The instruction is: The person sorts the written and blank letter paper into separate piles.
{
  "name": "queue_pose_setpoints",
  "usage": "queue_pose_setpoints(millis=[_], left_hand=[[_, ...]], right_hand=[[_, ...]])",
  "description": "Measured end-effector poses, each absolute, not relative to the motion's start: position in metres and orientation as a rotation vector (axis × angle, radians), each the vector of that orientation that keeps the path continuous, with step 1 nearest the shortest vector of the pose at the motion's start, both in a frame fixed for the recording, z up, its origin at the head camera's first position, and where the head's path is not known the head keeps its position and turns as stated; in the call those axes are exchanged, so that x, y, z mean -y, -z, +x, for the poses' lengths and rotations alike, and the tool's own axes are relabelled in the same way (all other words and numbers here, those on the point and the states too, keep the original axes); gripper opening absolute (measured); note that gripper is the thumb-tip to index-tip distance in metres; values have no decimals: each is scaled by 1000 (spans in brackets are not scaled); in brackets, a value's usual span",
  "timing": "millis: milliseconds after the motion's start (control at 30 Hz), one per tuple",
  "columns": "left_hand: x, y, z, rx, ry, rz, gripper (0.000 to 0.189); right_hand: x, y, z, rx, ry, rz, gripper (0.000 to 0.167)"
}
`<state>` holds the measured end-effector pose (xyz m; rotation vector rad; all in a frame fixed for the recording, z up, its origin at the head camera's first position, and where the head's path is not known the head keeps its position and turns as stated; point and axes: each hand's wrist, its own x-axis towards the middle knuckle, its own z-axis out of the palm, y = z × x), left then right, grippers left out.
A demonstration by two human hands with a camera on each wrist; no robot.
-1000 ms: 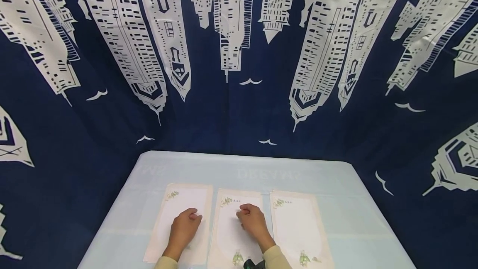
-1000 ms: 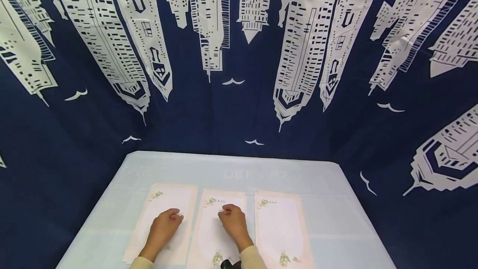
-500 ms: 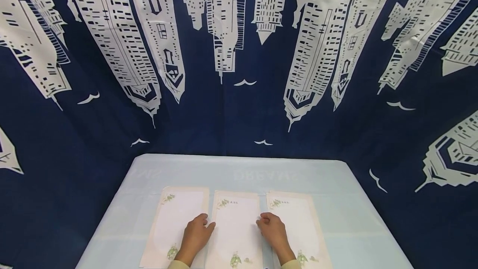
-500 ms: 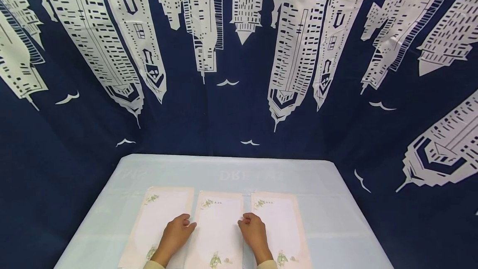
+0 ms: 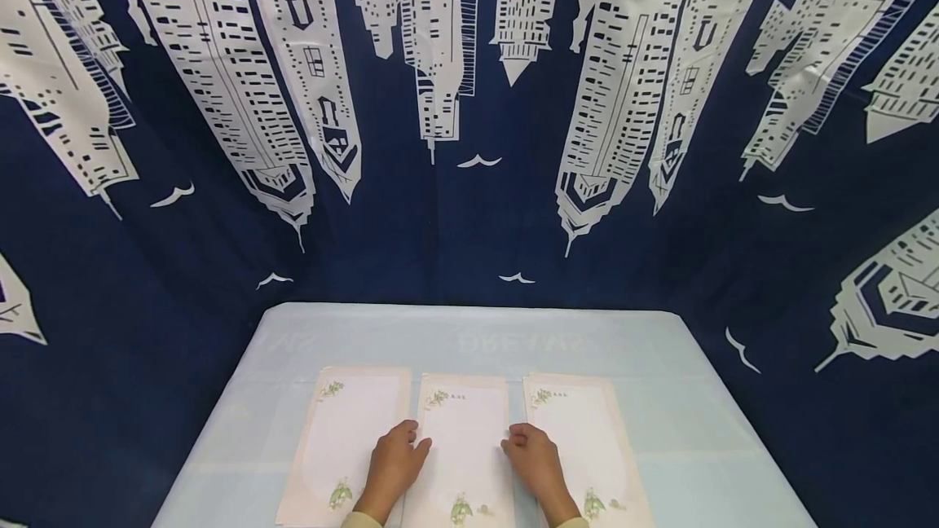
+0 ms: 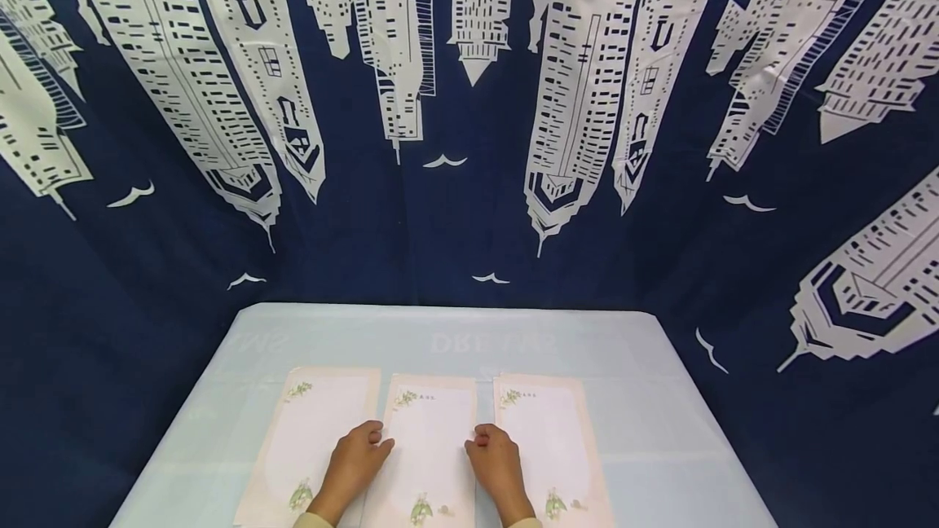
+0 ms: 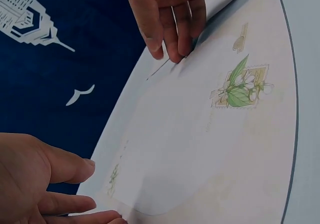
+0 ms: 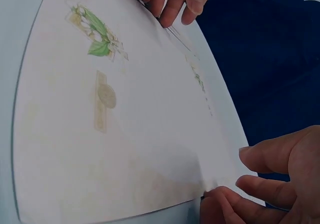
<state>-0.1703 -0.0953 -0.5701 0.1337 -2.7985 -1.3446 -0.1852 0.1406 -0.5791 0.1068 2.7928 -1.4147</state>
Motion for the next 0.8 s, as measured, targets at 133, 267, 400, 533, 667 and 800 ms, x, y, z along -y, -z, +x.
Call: queue_pose_setpoints(millis=[133,267,400,533,667,800], left_hand=[[96,572,-168,2743,1370,147,35],[97,577,-166,2645,1432,162,31],[98,582,-167,2547,1538,233,40],[98,587,-168,2494,1622,311,54],[100,588,-167,2474,1721,345,58],[102,587,-164,2482,1788,323,57]], right_hand=[[-139,580,-185,-2807,1422,156,28],[-138,583,-186,-2843,1478,198,27],[-136,585,-188,-2813,1595,253,33],[-136,586,-190,-2703,1704,300,42],[-135,585,-189,-2605,1761,317,47],[-137,581,-190,-2565,1803,323,41]])
